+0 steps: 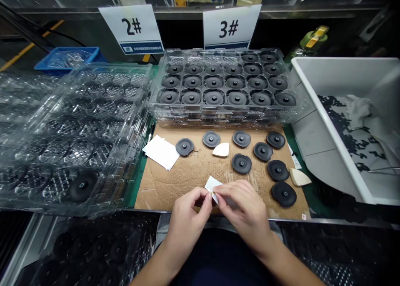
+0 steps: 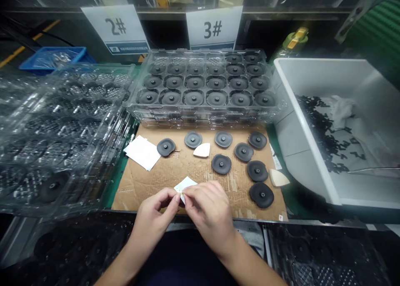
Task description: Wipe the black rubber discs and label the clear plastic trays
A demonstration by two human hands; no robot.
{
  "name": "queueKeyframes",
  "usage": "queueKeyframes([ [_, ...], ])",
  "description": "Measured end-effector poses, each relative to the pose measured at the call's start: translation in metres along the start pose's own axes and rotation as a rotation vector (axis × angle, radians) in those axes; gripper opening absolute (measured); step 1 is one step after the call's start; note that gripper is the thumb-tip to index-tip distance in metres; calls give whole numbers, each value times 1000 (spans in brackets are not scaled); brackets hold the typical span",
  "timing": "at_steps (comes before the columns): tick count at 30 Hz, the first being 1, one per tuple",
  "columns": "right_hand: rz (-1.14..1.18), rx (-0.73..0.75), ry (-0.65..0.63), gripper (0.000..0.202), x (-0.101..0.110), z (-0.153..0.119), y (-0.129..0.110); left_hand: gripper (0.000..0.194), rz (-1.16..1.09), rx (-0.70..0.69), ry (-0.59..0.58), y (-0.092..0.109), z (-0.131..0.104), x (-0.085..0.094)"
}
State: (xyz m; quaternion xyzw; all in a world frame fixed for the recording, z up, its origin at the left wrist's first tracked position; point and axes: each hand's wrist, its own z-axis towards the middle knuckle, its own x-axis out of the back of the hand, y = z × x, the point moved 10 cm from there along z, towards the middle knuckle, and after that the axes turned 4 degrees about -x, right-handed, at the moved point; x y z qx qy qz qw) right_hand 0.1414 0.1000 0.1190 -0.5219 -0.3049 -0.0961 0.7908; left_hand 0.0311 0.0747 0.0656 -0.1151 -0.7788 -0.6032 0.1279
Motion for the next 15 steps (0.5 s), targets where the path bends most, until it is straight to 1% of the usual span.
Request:
queueKeyframes([
  [2,27,-48,-5,13,0,0,5,18,16,-15,-1,0,0,0],
  [4,68,-130,1,10,0,-1,13,18,14,-33,-1,1,0,-1],
  [7,162,-321,16,6,-2,-5,36,17,-23,-50,-25,2,-1,-4],
  [9,286,-443,31,6,-5,-8,51,17,-25,-49,-37,2,-1,-6],
  [11,444,-521,49,10,-7,-10,61,18,-5,-40,-35,0,-1,-5],
  [13,536,-521,33,15,-8,-8,61,19,15,-30,-28,-2,-2,-3],
  [15,490,-442,-21,20,-7,-4,53,19,23,-33,-22,-3,-2,-1],
])
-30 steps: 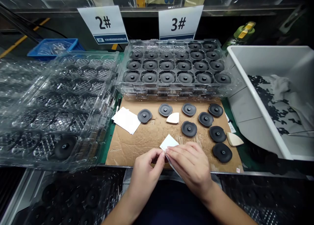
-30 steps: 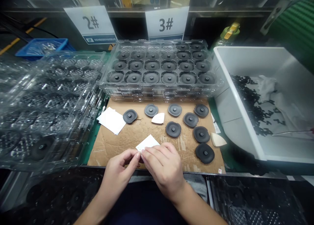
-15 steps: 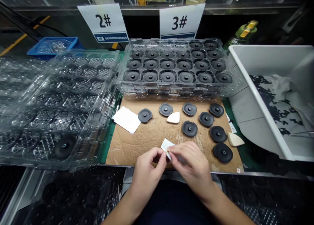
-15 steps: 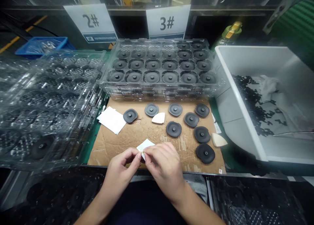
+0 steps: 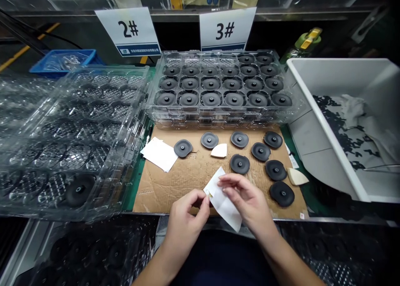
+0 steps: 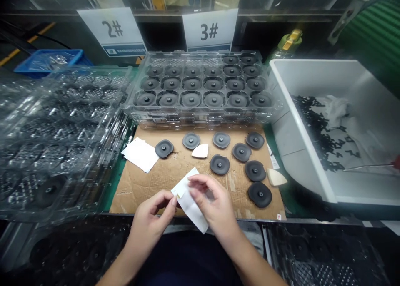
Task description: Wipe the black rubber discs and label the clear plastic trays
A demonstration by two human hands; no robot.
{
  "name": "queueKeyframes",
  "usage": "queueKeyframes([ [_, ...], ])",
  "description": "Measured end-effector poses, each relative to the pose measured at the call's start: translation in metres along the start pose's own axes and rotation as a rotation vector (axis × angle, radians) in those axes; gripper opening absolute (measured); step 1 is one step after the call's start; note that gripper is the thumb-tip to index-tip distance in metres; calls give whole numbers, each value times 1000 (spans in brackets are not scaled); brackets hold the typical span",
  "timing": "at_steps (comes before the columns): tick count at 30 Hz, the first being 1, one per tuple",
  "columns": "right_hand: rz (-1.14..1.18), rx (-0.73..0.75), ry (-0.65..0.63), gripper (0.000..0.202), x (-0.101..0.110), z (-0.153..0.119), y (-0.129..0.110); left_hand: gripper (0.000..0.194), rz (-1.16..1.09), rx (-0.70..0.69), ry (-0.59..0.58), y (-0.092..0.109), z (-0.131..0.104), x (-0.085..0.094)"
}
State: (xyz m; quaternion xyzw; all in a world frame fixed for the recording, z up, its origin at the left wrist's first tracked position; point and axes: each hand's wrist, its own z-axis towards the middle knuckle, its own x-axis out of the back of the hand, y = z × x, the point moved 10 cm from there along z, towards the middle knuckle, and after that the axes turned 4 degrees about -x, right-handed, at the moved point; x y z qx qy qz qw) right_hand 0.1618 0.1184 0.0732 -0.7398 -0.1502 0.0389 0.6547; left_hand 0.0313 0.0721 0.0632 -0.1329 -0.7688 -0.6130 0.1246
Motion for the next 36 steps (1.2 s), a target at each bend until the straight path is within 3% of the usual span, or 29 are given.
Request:
queueKeyframes([
  [2,-108,85,-32,21,-4,-1,-11,18,-3,-18,-3,2,0,0],
  [5,-153,132,16,4,-3,-2,-18,16,-11,-50,-21,5,0,-3],
  [10,-40,33,64,13,0,3,-6,15,2,-95,-48,9,-1,-6],
  [14,296,-129,135,11,17,11,18,15,-12,-101,-56,9,-1,-6],
  [20,1133,-448,173,7,29,20,52,18,-235,5,-106,-4,-1,-8],
  [22,1346,-492,205,16,36,20,55,19,-317,44,-114,-9,-1,-8],
  [24,1453,-474,160,22,41,22,49,21,-374,71,-89,-15,0,-4],
  [26,1411,-437,92,21,45,22,42,21,-428,83,-62,-21,0,0],
  [30,1100,-401,64,9,46,16,42,21,-561,104,-16,-32,1,7],
  [36,944,-379,-49,16,24,9,42,20,-658,96,74,-37,8,23],
])
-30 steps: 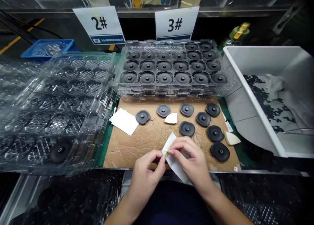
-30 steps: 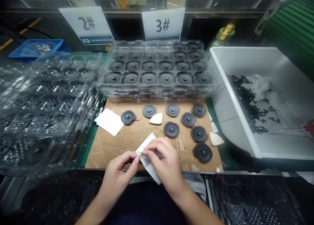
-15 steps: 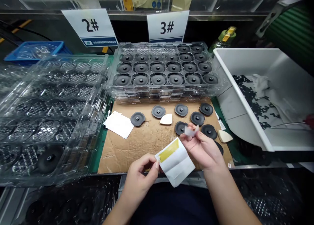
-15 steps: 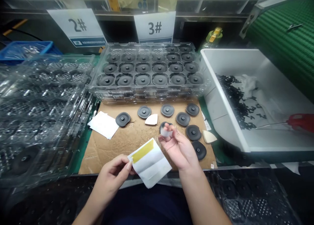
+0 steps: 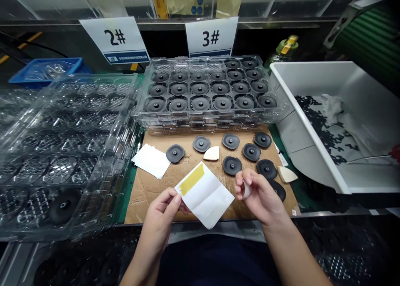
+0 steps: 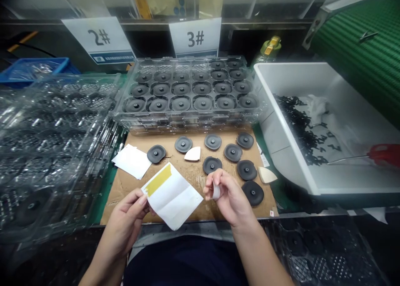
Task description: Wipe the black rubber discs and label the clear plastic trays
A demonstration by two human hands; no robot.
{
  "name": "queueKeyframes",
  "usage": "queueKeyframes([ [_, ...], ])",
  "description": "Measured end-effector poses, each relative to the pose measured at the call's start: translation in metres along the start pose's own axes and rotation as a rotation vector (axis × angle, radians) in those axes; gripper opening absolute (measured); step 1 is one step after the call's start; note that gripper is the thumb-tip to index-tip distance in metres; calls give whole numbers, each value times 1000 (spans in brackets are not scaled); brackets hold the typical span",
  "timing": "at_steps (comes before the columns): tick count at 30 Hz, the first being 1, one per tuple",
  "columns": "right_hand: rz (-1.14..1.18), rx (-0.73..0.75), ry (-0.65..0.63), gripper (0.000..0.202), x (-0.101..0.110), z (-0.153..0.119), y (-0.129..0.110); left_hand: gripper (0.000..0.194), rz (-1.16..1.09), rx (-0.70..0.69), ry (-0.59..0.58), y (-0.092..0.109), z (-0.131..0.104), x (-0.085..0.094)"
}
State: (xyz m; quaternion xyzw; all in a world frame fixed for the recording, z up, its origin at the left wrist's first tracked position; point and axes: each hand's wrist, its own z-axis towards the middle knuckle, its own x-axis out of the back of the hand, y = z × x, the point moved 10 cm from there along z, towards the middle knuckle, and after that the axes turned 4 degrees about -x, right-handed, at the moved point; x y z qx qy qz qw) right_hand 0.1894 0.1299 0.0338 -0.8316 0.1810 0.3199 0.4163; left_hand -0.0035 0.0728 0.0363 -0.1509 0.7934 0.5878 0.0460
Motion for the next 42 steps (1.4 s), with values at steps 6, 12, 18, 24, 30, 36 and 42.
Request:
queueKeyframes([
  [6,-155,-87,24,5,-4,2,19,20,-69,-4,81,3,3,11],
  [12,-385,-97,-32,34,-7,3,39,17,-97,-21,138,5,4,18],
  [18,-565,-126,-225,39,-38,1,55,18,-121,-16,138,2,5,19],
  [24,-663,-92,-14,46,-29,8,53,36,-176,13,129,-8,6,5],
  [30,-644,-14,90,42,-20,7,46,28,157,109,-110,-20,-1,-25],
  [36,-655,-6,120,42,-19,6,47,20,266,114,-155,-24,-4,-40],
  [42,-548,12,149,42,-17,5,44,18,169,105,-203,-23,-7,-48],
])
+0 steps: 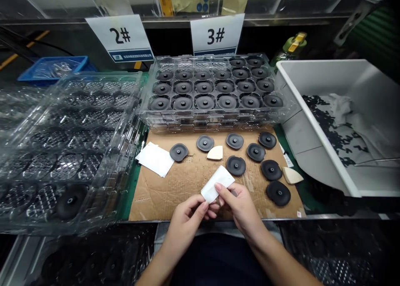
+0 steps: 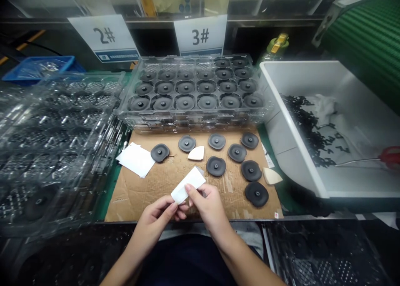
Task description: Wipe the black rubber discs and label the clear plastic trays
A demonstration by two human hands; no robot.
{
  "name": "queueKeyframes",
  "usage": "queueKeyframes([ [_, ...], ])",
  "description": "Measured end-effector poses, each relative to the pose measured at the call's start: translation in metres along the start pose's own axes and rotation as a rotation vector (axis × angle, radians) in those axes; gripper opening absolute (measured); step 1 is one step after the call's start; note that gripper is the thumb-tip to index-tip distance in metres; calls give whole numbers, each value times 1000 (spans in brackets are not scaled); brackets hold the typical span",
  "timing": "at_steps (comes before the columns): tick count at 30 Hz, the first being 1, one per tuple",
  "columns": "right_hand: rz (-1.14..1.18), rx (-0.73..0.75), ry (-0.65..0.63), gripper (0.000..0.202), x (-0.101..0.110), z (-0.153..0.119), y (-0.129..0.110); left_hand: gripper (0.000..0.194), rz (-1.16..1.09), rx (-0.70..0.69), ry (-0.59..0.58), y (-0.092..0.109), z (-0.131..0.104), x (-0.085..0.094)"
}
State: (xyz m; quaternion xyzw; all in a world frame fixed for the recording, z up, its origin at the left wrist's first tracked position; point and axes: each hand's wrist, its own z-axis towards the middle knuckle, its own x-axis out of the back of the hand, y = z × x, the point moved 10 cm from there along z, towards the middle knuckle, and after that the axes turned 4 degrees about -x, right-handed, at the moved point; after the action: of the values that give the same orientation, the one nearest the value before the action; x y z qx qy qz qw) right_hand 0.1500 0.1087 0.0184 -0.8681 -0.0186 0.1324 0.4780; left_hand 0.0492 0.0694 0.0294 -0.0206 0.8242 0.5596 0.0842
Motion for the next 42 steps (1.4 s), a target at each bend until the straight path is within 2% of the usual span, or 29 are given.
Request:
queueKeyframes([
  [3,11,-4,9,43,2,-1,0,19,-57,-36,7,1,-1,0],
  [11,-100,55,-22,44,-2,-1,-3,23,-301,-2,202,-12,-2,12],
  [15,-288,145,-184,42,-20,-10,-17,20,-311,-61,322,-6,-8,24],
  [17,-412,240,-221,32,-27,-21,-32,18,-259,-123,403,1,-14,35],
  [20,-557,524,-129,11,-31,-46,-70,17,-70,-211,508,20,-24,48],
  [22,-634,749,-70,22,-37,-64,-93,17,75,-257,545,33,-29,51],
  [24,-717,906,-51,31,-45,-75,-103,16,169,-301,558,44,-32,50],
  [26,-799,974,-53,33,-53,-76,-104,17,209,-335,561,51,-34,49],
  [31,-915,1013,-34,36,-59,-73,-97,19,243,-339,557,53,-35,47],
  [42,-937,1031,-27,33,-60,-76,-90,17,303,-315,532,49,-35,45],
])
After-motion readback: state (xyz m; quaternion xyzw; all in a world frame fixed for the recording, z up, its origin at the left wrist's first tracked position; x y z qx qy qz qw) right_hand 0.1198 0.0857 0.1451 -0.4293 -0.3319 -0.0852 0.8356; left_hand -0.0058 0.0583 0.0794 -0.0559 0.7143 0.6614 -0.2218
